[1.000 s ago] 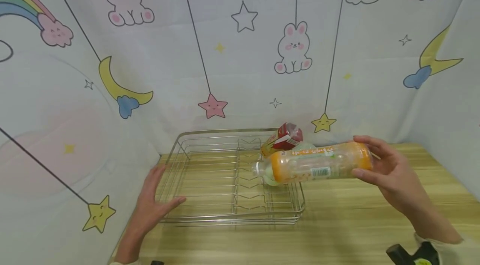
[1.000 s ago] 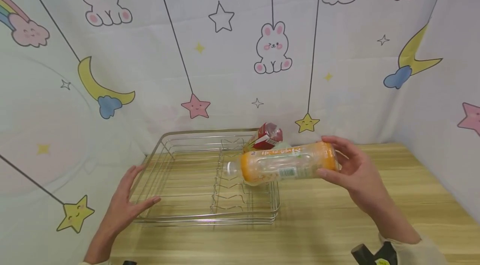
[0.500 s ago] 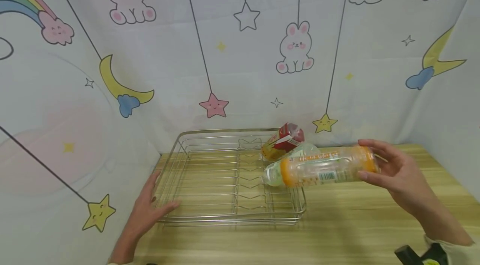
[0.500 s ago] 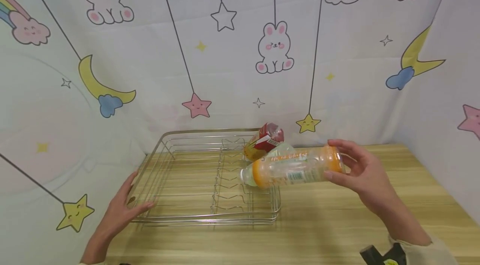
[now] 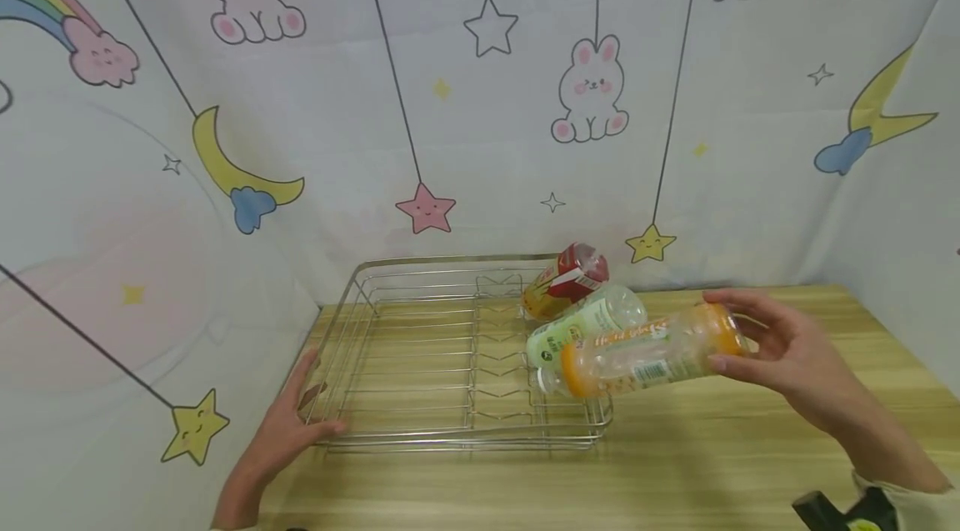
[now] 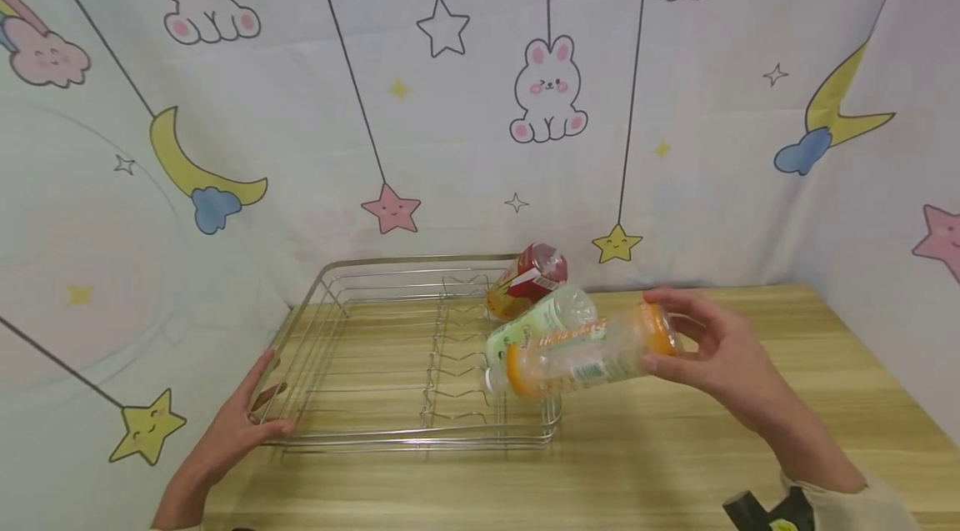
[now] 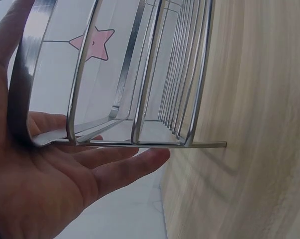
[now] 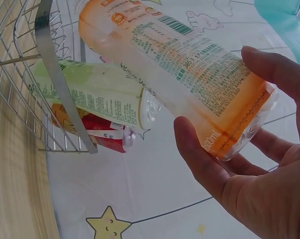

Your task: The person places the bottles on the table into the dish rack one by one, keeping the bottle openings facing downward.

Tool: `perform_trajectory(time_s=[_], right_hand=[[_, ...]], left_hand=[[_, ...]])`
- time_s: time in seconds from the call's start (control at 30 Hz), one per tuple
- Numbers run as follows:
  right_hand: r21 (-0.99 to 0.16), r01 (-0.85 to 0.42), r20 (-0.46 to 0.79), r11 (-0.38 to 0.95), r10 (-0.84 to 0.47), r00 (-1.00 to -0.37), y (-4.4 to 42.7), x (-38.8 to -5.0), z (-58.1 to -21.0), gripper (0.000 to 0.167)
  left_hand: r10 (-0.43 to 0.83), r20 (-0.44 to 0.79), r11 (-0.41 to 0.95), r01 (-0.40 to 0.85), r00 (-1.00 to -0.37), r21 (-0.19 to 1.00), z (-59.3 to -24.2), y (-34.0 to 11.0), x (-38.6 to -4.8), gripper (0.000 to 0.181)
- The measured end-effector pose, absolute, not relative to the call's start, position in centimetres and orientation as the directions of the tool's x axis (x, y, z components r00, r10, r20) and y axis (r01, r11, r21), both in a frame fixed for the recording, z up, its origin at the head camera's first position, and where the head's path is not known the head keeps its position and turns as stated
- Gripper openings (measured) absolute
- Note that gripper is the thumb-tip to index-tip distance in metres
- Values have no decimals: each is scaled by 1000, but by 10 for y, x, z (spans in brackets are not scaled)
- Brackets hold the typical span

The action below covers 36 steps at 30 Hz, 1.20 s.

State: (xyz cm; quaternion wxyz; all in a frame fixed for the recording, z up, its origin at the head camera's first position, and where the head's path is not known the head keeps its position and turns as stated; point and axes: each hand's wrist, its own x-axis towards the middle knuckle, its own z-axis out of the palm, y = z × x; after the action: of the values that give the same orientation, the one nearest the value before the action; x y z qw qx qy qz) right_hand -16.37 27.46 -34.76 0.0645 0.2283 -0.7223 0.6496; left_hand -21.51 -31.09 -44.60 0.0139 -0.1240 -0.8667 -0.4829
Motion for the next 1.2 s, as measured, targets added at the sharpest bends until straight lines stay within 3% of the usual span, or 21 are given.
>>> perform_trajectory(time_s=[0.27, 0.47, 0.7, 1.2], right_hand=[[-894, -395, 339, 213, -258, -905, 264, -163, -344, 61], [-864, -364, 290, 347, -247, -925, 255, -161, -341, 60], [-792, -413, 322, 450, -266, -909, 243, -163, -340, 61], [-713, -454, 374, 534, -258, -891, 212, -168, -347, 62]], left_hand=[[269, 137, 419, 244, -953, 874, -449, -316, -215, 120], [287, 133, 439, 254, -949, 862, -447, -316, -215, 120], [292, 129, 443, 253, -948, 860, -448, -317, -215, 121], [269, 110, 462, 228, -957, 857, -447, -316, -216, 121]])
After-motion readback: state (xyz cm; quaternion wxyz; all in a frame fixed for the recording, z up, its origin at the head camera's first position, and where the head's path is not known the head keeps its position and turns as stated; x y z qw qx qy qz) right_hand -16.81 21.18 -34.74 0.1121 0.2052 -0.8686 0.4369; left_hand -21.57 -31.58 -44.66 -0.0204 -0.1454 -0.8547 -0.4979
